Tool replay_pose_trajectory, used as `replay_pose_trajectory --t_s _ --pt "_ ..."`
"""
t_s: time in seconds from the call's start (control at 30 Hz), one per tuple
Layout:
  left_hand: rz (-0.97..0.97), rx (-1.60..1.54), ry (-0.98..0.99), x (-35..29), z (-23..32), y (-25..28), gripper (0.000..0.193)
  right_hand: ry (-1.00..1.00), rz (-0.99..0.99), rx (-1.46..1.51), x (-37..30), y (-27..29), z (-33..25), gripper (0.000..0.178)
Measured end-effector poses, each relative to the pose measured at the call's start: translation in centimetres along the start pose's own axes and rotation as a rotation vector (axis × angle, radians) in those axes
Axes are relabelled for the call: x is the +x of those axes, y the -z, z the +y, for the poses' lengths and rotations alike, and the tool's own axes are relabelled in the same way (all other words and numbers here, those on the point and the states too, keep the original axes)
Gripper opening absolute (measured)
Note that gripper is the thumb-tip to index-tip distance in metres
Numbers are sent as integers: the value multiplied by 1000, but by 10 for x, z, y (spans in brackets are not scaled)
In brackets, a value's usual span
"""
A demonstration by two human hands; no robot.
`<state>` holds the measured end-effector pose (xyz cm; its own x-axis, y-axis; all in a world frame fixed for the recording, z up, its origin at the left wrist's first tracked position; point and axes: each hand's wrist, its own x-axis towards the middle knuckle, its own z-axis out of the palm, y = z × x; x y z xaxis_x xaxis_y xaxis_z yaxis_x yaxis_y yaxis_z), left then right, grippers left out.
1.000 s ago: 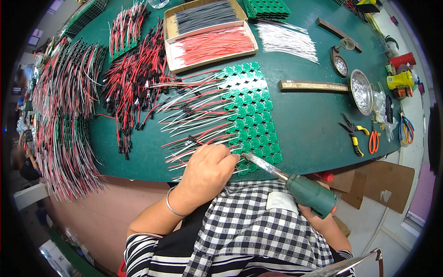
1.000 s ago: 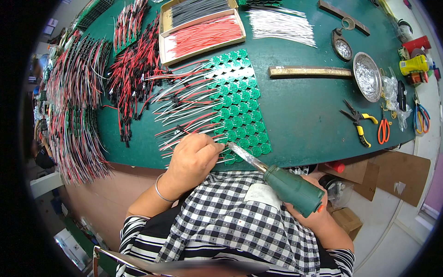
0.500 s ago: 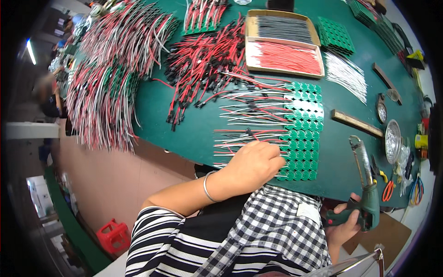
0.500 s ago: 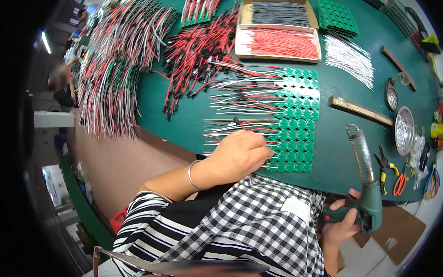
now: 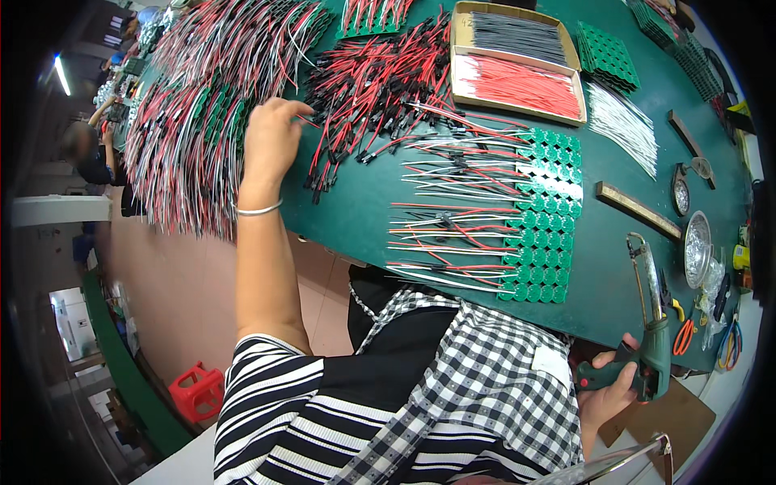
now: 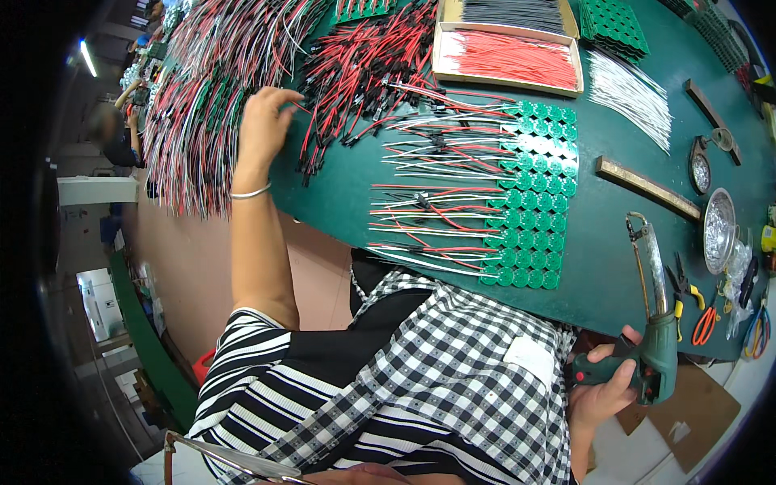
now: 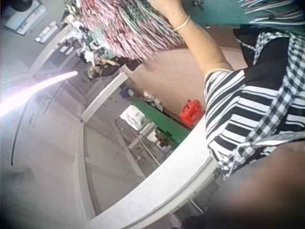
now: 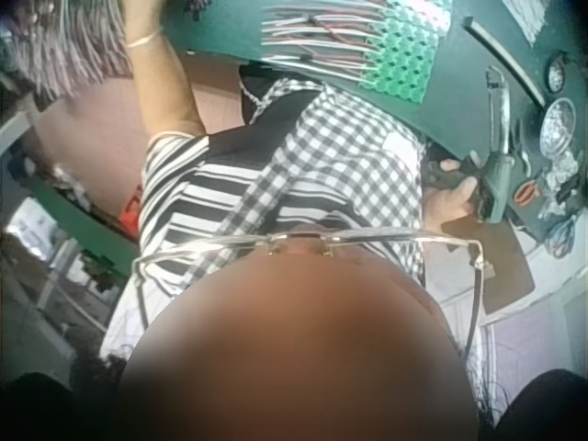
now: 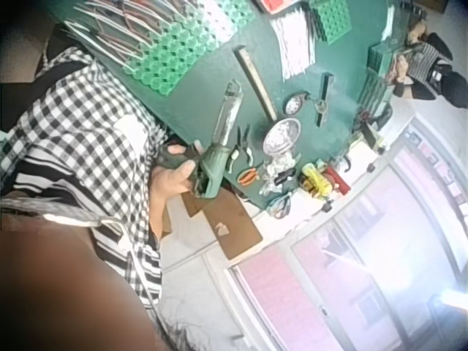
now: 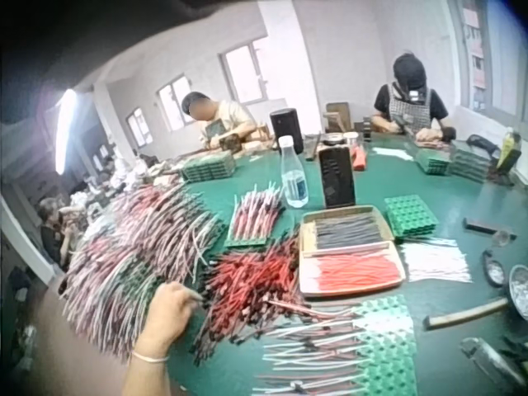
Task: The person solders wires onto a set of electronic circuit boards using a soldering iron and solder wire.
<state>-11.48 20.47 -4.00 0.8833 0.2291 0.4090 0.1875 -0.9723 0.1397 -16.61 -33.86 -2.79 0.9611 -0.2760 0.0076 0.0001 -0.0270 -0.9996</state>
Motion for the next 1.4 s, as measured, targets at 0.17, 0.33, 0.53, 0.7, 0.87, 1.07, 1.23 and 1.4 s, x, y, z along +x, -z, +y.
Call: replay_pose_trajectory --t_s 0.17,0.33,0.53,0.7,0.87,1.07,1.23,1.4 --pt "-30 98 30 -8 0 -15 10 4 -30 -29 -1 -1 -1 42" --pt "-16 183 -92 -9 -13 -18 12 -24 -65 -23 -2 8 5 41" --pt "57 -364 421 -2 2 -8 28 -40 -33 -13 -5 0 1 44" --pt "-227 -336 460 2 24 -21 31 -5 -72 8 -4 2 6 44" --pt "-320 -723 586 7 19 -20 17 -49 -51 44 -7 -1 7 44" --pt "-196 -938 579 17 25 3 20 -35 -69 29 -6 -5 7 43" --pt "-134 -682 492 29 17 21 14 -33 -78 52 -6 -4 8 43" --pt "91 -92 2 42 80 45 18 -79 -88 75 -11 1 10 44"
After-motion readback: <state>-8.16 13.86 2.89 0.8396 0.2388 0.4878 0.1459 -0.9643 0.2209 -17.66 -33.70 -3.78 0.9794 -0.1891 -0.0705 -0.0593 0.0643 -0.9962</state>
